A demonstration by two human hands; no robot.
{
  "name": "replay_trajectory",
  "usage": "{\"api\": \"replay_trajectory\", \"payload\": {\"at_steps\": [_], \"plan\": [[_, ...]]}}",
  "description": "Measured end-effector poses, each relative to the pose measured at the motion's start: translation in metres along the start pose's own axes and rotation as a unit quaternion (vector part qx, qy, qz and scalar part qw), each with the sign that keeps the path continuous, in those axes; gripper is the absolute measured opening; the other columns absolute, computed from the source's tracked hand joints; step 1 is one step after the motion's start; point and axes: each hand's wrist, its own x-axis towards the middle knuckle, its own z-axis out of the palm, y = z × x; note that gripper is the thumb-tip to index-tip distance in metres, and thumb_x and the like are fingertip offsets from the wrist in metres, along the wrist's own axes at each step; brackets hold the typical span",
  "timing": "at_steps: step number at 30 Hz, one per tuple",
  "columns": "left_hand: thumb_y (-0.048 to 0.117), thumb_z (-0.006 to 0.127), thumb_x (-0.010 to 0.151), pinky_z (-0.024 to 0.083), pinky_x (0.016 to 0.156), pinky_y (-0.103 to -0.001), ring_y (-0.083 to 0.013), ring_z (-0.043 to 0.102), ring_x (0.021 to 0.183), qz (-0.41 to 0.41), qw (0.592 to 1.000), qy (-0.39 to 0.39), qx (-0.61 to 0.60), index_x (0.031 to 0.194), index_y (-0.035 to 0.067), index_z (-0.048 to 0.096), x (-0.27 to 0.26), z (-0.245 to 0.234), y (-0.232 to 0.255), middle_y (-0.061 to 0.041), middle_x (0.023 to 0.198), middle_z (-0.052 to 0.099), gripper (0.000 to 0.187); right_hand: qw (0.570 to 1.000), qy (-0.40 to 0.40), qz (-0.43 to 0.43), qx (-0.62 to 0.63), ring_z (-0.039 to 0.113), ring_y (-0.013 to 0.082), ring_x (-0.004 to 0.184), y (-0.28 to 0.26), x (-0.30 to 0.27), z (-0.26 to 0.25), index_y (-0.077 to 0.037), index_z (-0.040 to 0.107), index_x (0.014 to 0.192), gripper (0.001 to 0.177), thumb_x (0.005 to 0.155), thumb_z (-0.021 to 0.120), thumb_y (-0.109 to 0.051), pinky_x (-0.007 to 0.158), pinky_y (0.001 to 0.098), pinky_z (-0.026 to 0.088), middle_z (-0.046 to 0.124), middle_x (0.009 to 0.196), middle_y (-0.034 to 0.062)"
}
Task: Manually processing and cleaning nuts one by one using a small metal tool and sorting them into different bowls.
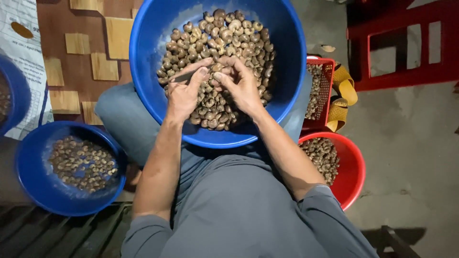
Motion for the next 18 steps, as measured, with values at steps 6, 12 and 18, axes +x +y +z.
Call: {"api": "replay_trajectory", "payload": {"at_steps": [6, 12, 18], "plan": [[0.017, 0.065, 0.107, 0.063, 0.089, -0.049, -0.0350, 0.065, 0.118, -0.018, 1.000, -0.001, -0.026, 0.121, 0.003, 0.074, 0.000, 0.003, 0.008, -0.024, 0.124, 0.070, 0.021, 0.994, 0.008, -0.045, -0.095, 0.076, 0.0187, 0.078, -0.009, -0.002, 0.000, -0.003, 0.061, 0.122, 0.032, 0.096, 0.078, -0.006, 0.068, 0.0301, 0.067, 0.072, 0.090, 0.0144], [0.021, 0.063, 0.109, 0.062, 0.090, -0.046, -0.0322, 0.065, 0.119, -0.014, 1.000, -0.013, -0.012, 0.122, 0.002, 0.073, -0.001, 0.000, 0.004, -0.023, 0.126, 0.070, 0.025, 0.961, 0.034, -0.126, -0.244, 0.073, 0.0262, 0.083, -0.009, -0.004, 0.001, -0.009, 0.065, 0.116, 0.031, 0.094, 0.084, -0.018, 0.072, 0.0414, 0.060, 0.070, 0.088, 0.0152], [0.015, 0.064, 0.108, 0.059, 0.097, -0.053, -0.0386, 0.064, 0.122, 0.030, 0.999, -0.025, 0.010, 0.119, 0.001, 0.072, -0.001, 0.000, -0.003, -0.026, 0.127, 0.068, 0.020, 0.954, 0.037, -0.128, -0.269, 0.075, 0.0286, 0.085, -0.011, -0.005, 0.001, -0.010, 0.065, 0.115, 0.031, 0.092, 0.085, -0.021, 0.074, 0.0417, 0.060, 0.073, 0.088, 0.0152]]}}
